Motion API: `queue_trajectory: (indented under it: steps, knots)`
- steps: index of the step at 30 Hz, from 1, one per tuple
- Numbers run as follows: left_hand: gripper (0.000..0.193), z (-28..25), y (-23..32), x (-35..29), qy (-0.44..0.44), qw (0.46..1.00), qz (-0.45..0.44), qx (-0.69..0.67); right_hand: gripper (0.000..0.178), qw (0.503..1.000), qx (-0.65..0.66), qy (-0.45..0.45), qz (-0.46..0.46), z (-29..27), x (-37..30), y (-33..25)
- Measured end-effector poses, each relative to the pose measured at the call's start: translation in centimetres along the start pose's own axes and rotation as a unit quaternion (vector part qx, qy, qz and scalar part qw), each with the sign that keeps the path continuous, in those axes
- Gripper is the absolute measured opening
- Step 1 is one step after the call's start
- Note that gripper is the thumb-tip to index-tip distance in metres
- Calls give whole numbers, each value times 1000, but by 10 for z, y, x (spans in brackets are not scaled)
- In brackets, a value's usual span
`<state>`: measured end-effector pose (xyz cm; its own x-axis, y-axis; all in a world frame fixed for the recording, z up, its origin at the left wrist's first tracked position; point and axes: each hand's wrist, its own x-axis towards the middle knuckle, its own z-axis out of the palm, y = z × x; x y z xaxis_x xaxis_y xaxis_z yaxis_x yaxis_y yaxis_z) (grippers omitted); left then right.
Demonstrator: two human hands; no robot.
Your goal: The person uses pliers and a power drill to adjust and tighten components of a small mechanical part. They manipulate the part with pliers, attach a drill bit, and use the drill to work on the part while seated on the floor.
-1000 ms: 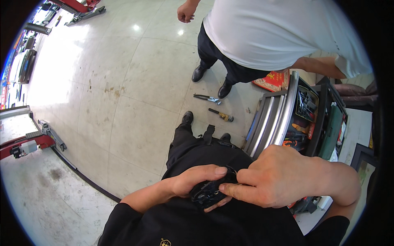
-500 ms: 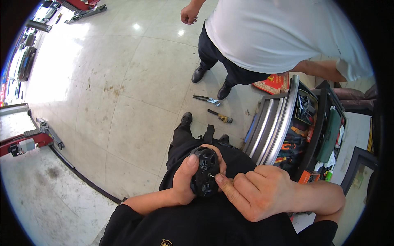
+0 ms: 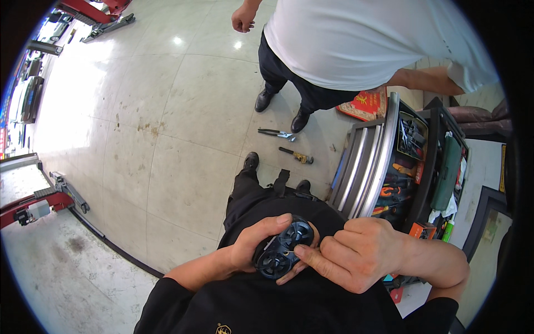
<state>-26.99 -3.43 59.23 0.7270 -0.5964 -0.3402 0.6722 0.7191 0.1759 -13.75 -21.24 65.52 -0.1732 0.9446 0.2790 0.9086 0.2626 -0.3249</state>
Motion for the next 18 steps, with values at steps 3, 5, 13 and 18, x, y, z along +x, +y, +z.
queue_trajectory:
  steps: [3,5,13,18]
  knots:
    - [68,0,4,2,-25,999,-46,0,40,1000,11,0,-14,-2,-1,3]
    - [68,3,7,1,-16,996,-90,0,40,999,33,-4,-18,-2,-3,1]
    - [60,-10,-5,6,-68,996,10,-60,40,1000,17,-8,17,-6,1,2]
    - [59,-9,-6,9,-36,993,112,-5,42,995,-33,-20,96,-7,4,-12]
